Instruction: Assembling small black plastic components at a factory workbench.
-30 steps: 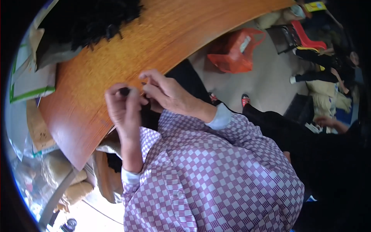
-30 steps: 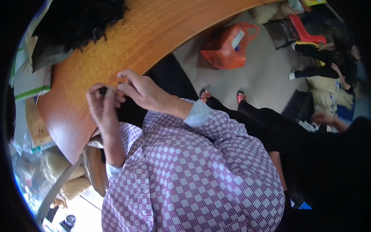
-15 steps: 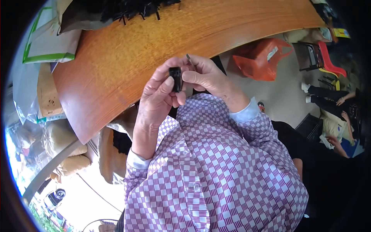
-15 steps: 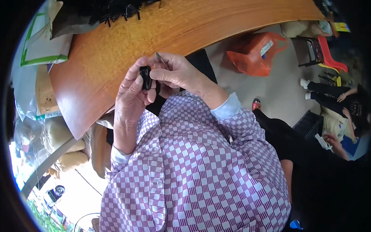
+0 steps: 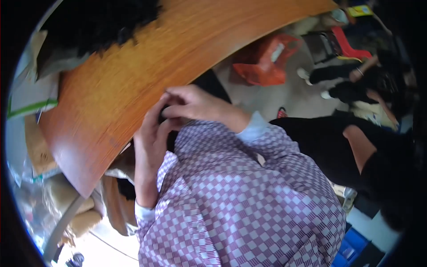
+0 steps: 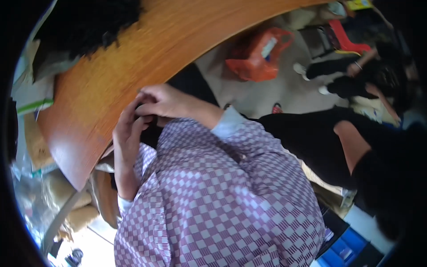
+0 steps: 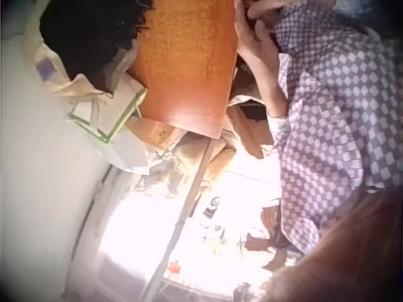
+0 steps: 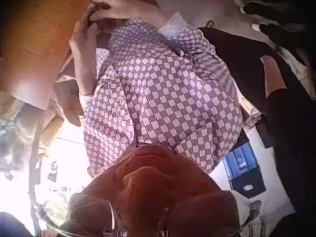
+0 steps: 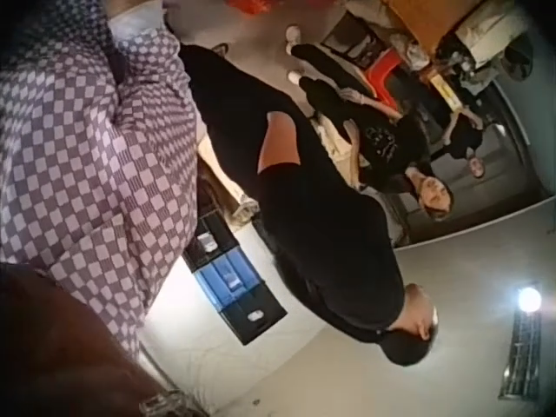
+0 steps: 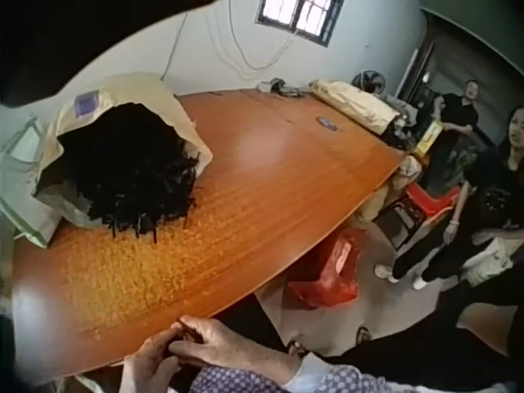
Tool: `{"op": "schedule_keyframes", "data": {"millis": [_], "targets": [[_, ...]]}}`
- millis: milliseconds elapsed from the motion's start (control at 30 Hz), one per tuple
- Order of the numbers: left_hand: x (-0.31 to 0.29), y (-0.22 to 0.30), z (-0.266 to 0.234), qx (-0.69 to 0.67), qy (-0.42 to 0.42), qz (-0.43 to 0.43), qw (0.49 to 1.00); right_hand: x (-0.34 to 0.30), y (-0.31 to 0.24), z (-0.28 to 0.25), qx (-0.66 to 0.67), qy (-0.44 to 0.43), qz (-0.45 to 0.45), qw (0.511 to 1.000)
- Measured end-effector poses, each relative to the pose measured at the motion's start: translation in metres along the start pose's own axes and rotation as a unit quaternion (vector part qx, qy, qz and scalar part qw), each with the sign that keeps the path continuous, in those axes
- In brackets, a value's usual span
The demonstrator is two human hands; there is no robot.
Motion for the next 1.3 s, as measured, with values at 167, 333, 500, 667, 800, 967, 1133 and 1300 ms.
{"op": "schedule_keyframes", "data": {"millis": [167, 333, 500, 667, 800, 967, 1133, 1300], "targets": [[0.005, 0.005, 0.001, 0.255, -0.027, 0.116, 0.960, -0.001, 0.002, -0.004, 0.037, 0.038, -0.006, 0.999], [0.001, -0.002, -0.001, 0.216, 0.023, 0.087, 0.972, 0.001, -0.004, 0.005, -0.010, 0.092, -0.095, 0.991], [-0.002, -0.008, -0.004, 0.007, 0.125, 0.051, 0.991, -0.010, 0.004, 0.015, 0.144, 0.079, -0.027, 0.986], [-0.002, -0.024, -0.012, 0.076, 0.124, 0.150, 0.978, -0.018, -0.005, 0.026, 0.128, 0.051, -0.038, 0.990], [-0.005, -0.021, -0.012, 0.030, 0.126, 0.088, 0.988, -0.013, -0.008, 0.032, 0.078, 0.049, -0.041, 0.995], [-0.004, -0.019, -0.014, 0.125, 0.116, 0.115, 0.979, -0.007, 0.003, 0.036, 0.116, 0.075, -0.033, 0.990], [-0.009, -0.015, -0.022, 0.143, 0.138, 0.130, 0.971, 0.006, 0.013, 0.043, 0.162, 0.030, -0.034, 0.986], [-0.006, -0.014, -0.016, 0.214, 0.135, 0.163, 0.954, 0.006, 0.010, 0.041, 0.196, 0.035, -0.039, 0.979]]}}
Point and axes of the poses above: each hand's wrist, its own x-axis towards the middle knuckle, its own z-axis out of the palm, y = z × x, the point moved 6 cm from there along x, towards the middle knuckle, and after that the axes turned 12 degrees about z, right-handed, at the moved point
